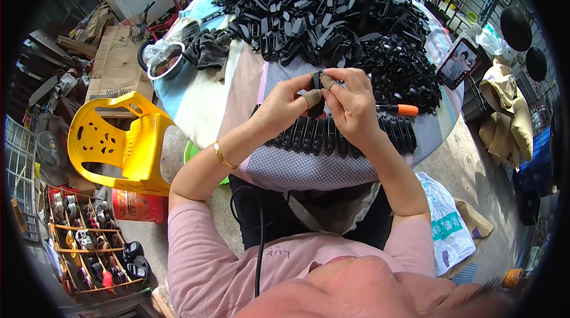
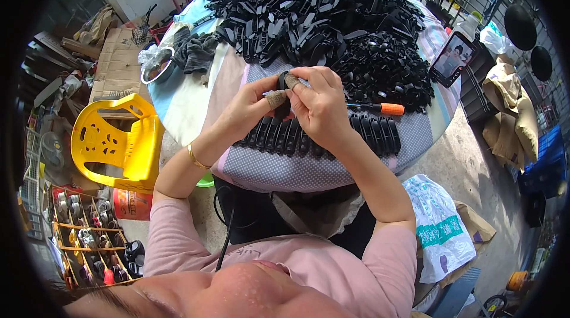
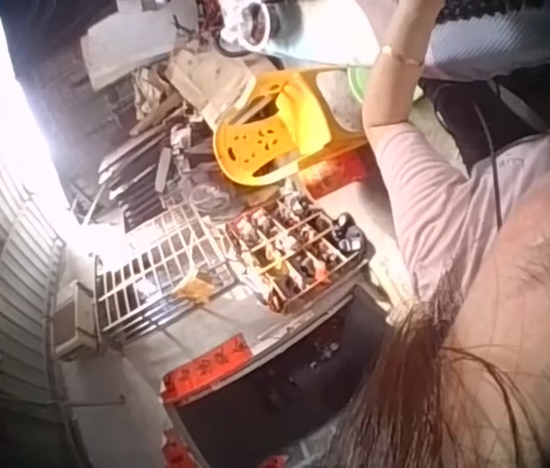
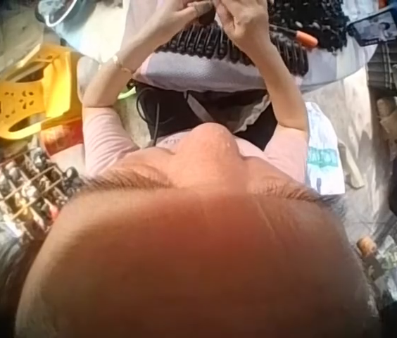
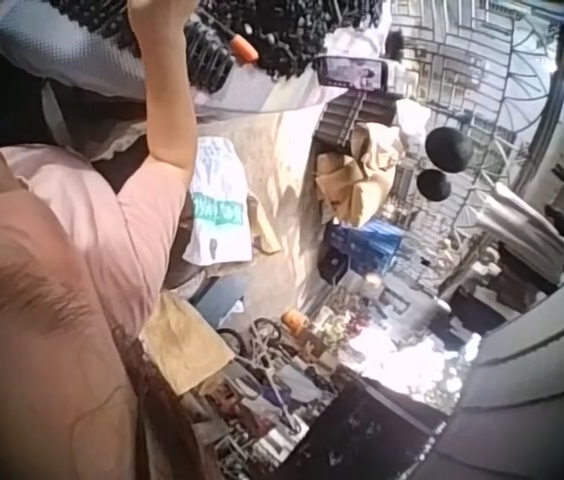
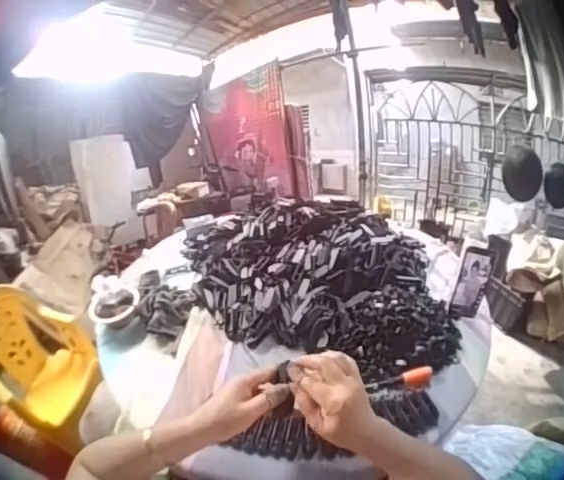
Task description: Assembling small black plastic hardware components by hand and using a screwdriver to press parts together.
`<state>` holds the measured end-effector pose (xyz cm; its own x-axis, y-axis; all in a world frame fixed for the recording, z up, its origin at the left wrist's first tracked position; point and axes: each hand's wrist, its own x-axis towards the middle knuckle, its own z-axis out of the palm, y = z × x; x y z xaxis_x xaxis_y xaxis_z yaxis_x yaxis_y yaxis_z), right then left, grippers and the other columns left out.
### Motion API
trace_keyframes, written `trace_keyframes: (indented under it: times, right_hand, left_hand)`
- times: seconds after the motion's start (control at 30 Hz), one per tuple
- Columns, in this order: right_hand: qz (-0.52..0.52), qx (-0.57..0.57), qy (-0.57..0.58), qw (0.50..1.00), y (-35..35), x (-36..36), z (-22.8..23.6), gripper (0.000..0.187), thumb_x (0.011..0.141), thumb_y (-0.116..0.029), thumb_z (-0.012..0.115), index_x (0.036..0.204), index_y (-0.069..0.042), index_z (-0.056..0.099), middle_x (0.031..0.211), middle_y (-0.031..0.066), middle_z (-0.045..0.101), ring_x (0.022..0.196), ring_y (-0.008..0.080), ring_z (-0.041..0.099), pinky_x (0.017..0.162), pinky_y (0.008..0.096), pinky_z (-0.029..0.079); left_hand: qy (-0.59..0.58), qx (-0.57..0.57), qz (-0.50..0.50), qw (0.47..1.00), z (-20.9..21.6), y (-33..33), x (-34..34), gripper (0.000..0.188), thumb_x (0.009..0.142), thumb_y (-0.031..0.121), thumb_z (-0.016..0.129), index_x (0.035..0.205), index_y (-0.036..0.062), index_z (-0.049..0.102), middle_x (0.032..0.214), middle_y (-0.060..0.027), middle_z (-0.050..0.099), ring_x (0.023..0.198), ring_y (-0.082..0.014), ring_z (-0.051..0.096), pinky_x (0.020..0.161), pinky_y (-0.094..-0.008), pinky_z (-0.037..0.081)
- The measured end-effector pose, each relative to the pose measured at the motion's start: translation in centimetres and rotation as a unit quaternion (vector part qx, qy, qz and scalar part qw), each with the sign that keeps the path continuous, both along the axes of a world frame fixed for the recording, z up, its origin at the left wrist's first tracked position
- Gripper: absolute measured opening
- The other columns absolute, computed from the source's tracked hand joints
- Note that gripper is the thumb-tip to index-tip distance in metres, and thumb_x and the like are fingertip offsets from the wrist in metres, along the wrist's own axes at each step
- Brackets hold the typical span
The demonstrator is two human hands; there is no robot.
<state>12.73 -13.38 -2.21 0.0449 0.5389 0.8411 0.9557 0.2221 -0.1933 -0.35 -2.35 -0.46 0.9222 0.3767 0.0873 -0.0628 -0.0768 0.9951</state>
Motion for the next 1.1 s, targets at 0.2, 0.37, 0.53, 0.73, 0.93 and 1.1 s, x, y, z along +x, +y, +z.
trace_keyframes:
  times: [0.2,0.37,0.53,0.73,0.93,1.1]
  right_hand:
    - [0.048,-0.037,0.003,0.998,0.1,-0.1,0.2,0.020,0.084,-0.014,0.056,0.088,0.005,0.061,0.109,0.0147,0.054,0.097,0.0301,0.051,0.083,0.0352,0.041]
    - [0.068,-0.043,0.102,0.992,0.4,1.7,0.1,0.020,0.086,-0.011,0.054,0.096,0.005,0.062,0.103,0.0158,0.058,0.091,0.0288,0.055,0.080,0.0360,0.044]
    - [-0.115,-0.150,0.089,0.978,0.1,4.8,-1.6,0.018,0.080,-0.006,0.057,0.096,0.001,0.063,0.091,0.0108,0.063,0.081,0.0260,0.058,0.073,0.0344,0.047]
    - [-0.186,-0.355,-0.097,0.911,1.1,3.2,-3.1,0.014,0.076,-0.014,0.062,0.088,-0.009,0.067,0.084,0.0044,0.061,0.084,0.0230,0.056,0.075,0.0373,0.043]
    - [-0.186,-0.329,-0.092,0.921,1.0,3.1,-2.9,0.008,0.074,-0.012,0.062,0.079,-0.006,0.063,0.080,0.0090,0.062,0.078,0.0253,0.059,0.071,0.0373,0.045]
    - [-0.079,-0.159,0.054,0.983,0.9,3.0,-2.1,0.011,0.078,-0.008,0.058,0.085,0.000,0.062,0.074,0.0137,0.061,0.072,0.0292,0.060,0.064,0.0361,0.047]
  left_hand:
    - [0.020,0.036,0.018,0.999,-0.1,0.7,-0.2,0.022,0.088,0.012,0.053,0.104,-0.0018,0.056,0.081,-0.0020,0.060,0.073,-0.0070,0.058,0.064,-0.0212,0.049]
    - [0.059,0.035,0.018,0.997,1.1,2.6,-0.5,0.026,0.085,0.011,0.055,0.105,-0.0042,0.054,0.083,-0.0075,0.063,0.074,-0.0120,0.061,0.063,-0.0233,0.048]
    - [0.129,0.161,0.119,0.971,0.8,8.2,-5.4,0.041,0.082,0.011,0.057,0.120,-0.0020,0.048,0.084,-0.0087,0.063,0.072,-0.0104,0.057,0.062,-0.0232,0.046]
    - [0.277,0.245,0.019,0.929,-1.1,9.6,-8.9,0.030,0.080,0.007,0.055,0.108,-0.0029,0.057,0.077,-0.0046,0.059,0.061,-0.0094,0.053,0.056,-0.0233,0.047]
    - [0.307,0.291,-0.011,0.906,-1.2,8.7,-9.0,0.034,0.082,0.008,0.053,0.116,0.0002,0.054,0.079,-0.0075,0.061,0.061,-0.0116,0.057,0.055,-0.0248,0.049]
    - [0.321,0.308,0.040,0.895,0.7,9.7,-7.0,0.035,0.083,0.015,0.056,0.116,0.0031,0.056,0.077,-0.0078,0.062,0.060,-0.0119,0.058,0.052,-0.0252,0.048]
